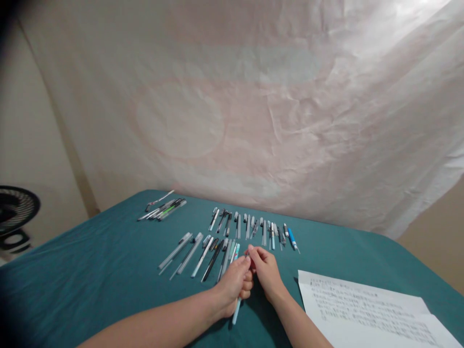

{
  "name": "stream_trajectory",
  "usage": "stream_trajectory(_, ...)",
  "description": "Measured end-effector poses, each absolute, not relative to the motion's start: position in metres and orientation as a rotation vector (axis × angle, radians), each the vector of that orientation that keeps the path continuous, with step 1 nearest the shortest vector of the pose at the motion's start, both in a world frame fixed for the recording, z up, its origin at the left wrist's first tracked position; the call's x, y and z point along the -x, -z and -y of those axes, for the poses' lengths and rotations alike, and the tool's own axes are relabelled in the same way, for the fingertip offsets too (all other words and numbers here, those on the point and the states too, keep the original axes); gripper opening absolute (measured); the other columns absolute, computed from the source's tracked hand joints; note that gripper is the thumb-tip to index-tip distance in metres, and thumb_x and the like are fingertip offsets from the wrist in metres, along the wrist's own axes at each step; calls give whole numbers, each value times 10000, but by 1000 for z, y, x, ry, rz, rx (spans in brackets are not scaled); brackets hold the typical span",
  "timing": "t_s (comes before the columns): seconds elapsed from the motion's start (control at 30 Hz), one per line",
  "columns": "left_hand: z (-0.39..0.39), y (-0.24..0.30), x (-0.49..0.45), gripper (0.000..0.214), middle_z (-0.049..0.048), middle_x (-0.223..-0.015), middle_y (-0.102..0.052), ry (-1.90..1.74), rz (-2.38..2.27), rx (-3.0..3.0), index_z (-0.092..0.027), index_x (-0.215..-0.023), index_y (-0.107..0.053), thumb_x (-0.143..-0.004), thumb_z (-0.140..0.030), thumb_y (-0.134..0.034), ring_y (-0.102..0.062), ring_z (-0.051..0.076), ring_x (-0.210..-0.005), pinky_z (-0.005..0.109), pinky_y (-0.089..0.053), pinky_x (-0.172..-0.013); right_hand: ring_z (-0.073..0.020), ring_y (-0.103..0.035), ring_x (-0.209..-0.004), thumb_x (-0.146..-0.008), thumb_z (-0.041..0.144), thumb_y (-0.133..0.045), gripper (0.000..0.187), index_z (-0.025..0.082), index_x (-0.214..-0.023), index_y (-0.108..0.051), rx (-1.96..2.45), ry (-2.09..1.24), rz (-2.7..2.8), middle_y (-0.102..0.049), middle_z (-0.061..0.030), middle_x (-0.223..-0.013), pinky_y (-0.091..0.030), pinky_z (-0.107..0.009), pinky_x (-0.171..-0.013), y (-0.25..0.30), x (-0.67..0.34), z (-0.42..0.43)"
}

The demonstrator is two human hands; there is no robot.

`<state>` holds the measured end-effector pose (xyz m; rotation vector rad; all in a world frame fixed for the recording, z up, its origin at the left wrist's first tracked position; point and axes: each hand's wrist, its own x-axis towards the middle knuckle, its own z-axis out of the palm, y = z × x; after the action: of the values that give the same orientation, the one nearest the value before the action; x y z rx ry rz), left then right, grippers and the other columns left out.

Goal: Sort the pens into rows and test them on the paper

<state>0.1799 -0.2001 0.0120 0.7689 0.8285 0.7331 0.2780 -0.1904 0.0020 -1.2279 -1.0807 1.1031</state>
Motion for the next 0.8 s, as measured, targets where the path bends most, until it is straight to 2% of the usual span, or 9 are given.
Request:
stream_trajectory(0.27,203,-9,-182,345,-122,-474,-200,-771,-838,-773,-213,-739,-328,-794,-550,-375,-122,16,-348,197,-38,-400,-89,-389,-482,-690,500,-587,363,142,-718,-641,1228,-1110,1027,-488,26,-523,-306,-198,-443,-2,-277,188)
stream_trajectory(0.5,203,-11,-176,359,-109,-466,-260,-739,-767,-721,-178,-786,-424,-784,-536,-398,-156,15,-355,194,-44,-420,-105,-458,-485,-666,497,-595,379,148,-811,-634,1308,-1084,1077,-523,24,-553,-364,-215,-456,0,-291,172)
stream_trajectory(0.8,201,-2,-174,307,-69,-539,-362,-869,-724,-612,-156,-831,-453,-761,-454,-449,-277,28,-396,188,-101,-414,-128,-528,-496,-639,369,-614,230,148,-699,-602,1481,-805,1394,-594,3,-555,-392,-240,-505,19,-289,133)
